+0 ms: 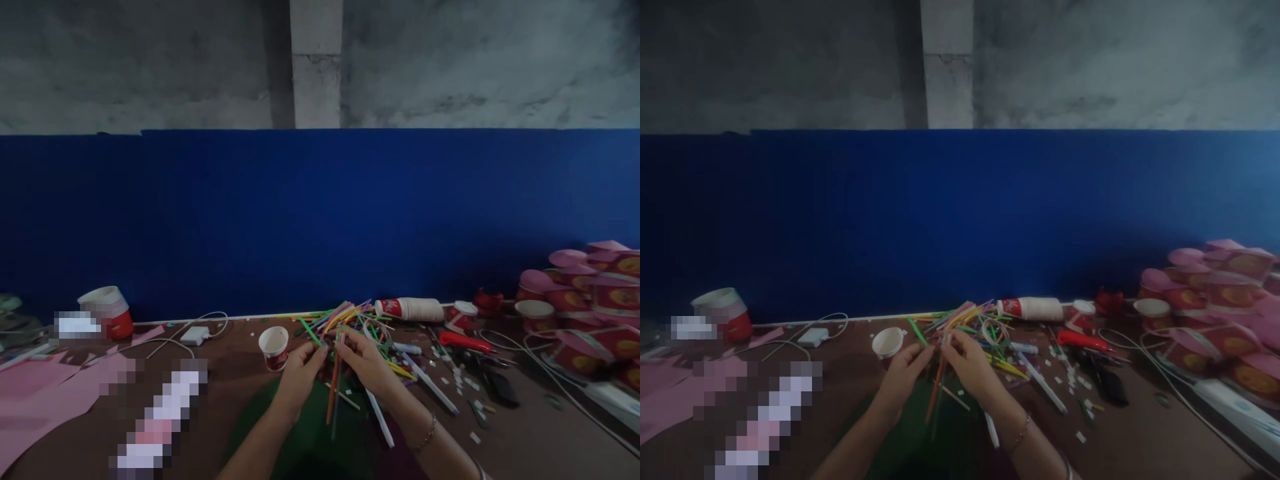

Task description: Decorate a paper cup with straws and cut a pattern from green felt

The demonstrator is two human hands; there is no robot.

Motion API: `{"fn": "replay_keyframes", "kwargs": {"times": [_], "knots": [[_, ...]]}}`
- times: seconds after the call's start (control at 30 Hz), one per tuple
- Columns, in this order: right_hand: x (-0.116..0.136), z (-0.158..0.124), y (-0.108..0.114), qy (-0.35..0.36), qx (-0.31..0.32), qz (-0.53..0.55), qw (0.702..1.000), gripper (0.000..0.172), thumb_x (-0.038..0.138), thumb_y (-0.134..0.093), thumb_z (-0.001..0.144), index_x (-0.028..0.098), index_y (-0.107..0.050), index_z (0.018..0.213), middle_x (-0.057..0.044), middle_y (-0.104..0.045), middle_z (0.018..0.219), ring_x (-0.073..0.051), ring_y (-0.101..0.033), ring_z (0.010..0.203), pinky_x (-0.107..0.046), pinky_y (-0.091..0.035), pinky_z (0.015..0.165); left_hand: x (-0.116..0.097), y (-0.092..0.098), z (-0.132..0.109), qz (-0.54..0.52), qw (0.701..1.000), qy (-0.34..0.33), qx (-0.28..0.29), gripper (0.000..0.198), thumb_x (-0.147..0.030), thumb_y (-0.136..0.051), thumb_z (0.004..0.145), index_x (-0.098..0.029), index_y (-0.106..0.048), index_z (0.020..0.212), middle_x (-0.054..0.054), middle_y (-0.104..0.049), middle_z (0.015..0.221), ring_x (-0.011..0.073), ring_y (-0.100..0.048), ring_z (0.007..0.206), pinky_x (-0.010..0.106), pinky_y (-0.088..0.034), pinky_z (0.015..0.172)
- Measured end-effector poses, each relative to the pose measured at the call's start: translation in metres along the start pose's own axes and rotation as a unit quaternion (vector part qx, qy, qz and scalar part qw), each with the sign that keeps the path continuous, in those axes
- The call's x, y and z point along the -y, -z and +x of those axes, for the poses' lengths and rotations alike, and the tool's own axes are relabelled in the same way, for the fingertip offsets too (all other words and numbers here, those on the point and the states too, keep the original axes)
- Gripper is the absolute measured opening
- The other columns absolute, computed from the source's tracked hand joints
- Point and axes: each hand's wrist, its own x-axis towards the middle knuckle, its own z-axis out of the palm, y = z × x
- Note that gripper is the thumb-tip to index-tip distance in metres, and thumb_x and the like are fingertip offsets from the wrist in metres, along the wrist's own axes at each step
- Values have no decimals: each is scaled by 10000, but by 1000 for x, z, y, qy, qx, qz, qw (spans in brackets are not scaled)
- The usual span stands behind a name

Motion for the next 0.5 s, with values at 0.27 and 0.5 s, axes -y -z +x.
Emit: {"fn": "replay_keyframes", "kwargs": {"times": [0.27, 0.5], "knots": [[1, -1, 2, -3, 29, -7, 1000, 377, 377, -566, 762, 175, -581, 1080, -10, -584, 761, -134, -537, 640, -225, -438, 519, 6, 5, 4, -9, 1000, 5, 22, 309, -405, -707, 656, -124, -668, 777, -16, -570, 560, 85, -447, 503, 191, -331, 490], [-10, 1, 2, 32, 84, -29, 995, 452, 220, -581, 734, 187, -541, 1183, -43, -630, 922, -182, -582, 859, -327, -468, 802, 5, 5, 3, -43, 998, 14, 45, 269, -316, -753, 618, -132, -681, 801, 34, -660, 704, 110, -536, 576, 200, -381, 534]]}}
